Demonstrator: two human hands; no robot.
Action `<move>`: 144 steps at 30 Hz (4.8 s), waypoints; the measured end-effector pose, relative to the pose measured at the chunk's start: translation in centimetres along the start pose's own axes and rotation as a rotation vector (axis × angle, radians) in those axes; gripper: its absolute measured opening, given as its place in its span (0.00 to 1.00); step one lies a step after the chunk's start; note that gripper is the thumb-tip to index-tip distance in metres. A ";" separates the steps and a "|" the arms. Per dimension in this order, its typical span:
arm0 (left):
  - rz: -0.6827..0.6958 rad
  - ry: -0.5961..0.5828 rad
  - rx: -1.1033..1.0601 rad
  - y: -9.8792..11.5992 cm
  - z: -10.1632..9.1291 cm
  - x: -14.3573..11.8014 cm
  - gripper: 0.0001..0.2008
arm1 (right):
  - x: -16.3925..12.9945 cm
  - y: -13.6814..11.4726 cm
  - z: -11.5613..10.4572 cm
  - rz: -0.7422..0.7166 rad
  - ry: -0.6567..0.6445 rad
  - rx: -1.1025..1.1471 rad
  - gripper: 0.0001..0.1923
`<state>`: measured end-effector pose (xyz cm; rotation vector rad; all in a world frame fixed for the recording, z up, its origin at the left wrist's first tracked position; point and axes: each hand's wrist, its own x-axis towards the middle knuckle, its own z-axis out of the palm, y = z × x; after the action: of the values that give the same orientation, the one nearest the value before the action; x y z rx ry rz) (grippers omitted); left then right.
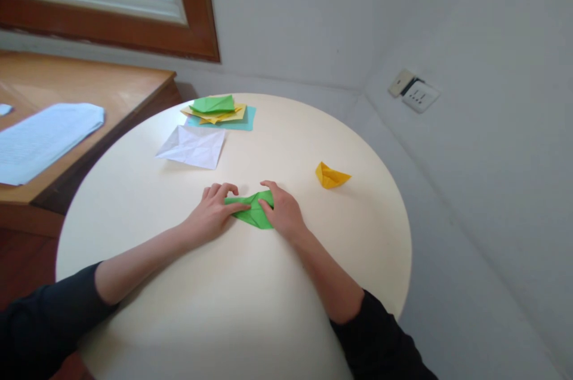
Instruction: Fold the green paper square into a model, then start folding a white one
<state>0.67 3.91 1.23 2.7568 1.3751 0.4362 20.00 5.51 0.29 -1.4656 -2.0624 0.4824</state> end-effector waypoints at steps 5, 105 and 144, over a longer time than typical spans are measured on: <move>0.129 -0.010 0.058 0.3 -0.1 0.0 0.15 | 0.0 0.5 0.0 -0.058 0.041 -0.142 0.18; -0.134 0.068 0.018 1.3 2.2 -2.3 0.21 | -2.1 -1.9 0.2 -0.312 -0.094 -0.354 0.19; -0.182 0.128 -0.009 1.6 2.7 -2.1 0.21 | -1.7 0.0 1.1 -0.326 -0.002 -0.228 0.19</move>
<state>1.48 1.57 -1.65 2.6056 1.6295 0.6156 19.73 3.98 -0.95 -1.2108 -2.3607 0.1220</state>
